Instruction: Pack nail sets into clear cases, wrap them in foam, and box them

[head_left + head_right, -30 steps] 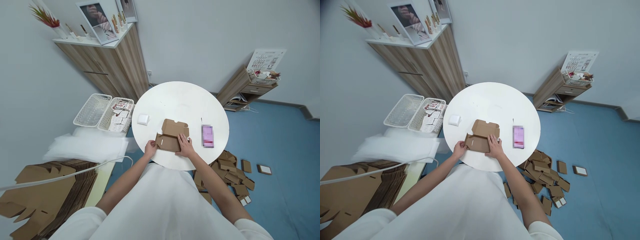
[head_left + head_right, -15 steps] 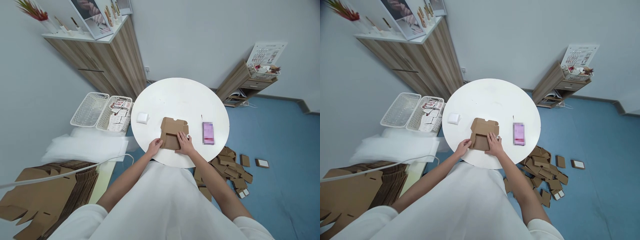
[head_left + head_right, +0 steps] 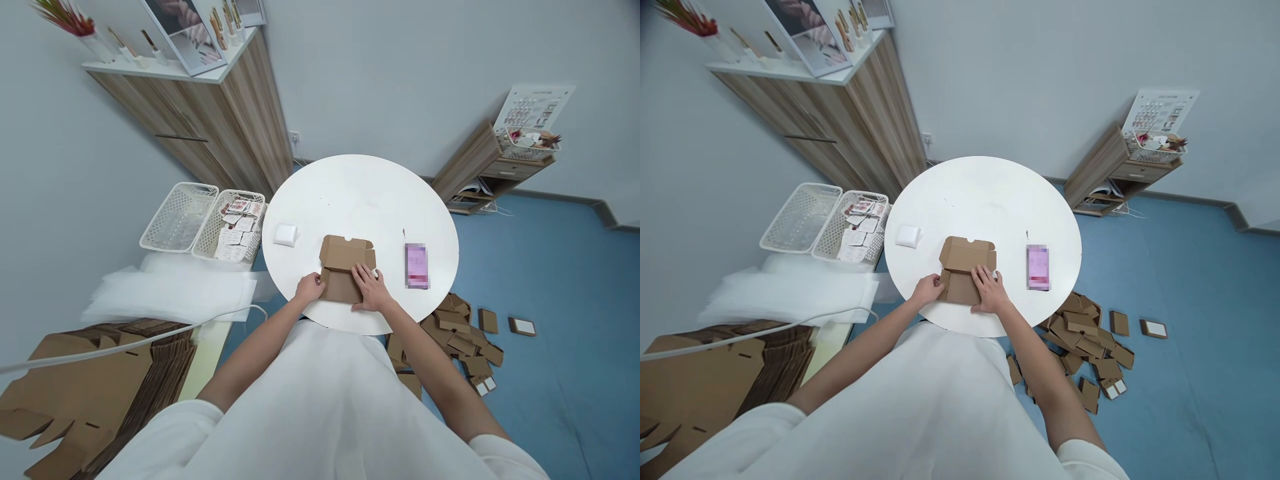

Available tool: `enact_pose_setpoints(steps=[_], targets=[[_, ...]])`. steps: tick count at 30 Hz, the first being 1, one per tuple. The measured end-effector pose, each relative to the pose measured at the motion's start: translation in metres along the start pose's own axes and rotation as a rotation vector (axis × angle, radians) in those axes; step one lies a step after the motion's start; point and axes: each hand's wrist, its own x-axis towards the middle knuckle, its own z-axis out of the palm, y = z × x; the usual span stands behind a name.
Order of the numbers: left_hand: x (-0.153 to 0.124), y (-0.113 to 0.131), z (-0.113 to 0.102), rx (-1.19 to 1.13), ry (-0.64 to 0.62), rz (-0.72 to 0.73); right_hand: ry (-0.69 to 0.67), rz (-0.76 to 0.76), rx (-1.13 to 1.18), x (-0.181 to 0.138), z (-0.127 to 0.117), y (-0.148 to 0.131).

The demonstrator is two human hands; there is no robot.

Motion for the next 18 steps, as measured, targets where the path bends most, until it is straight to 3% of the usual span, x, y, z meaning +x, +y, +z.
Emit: enact_pose_setpoints(steps=[6,12,16,18], targets=[[0.005,0.006,0.003,0.2,0.027,0.008,-0.004,0.002,-0.011,0.001,0.001,-0.003],[0.003,0.007,0.005,0.223,0.04,0.018,0.004,-0.001,-0.004,0.001,0.001,-0.001],[-0.008,-0.001,-0.002,0.139,0.162,0.111,0.006,-0.014,0.003,0.003,0.0,0.001],[-0.015,-0.003,-0.008,0.157,0.222,0.227,0.009,-0.023,0.003,0.004,0.0,0.002]])
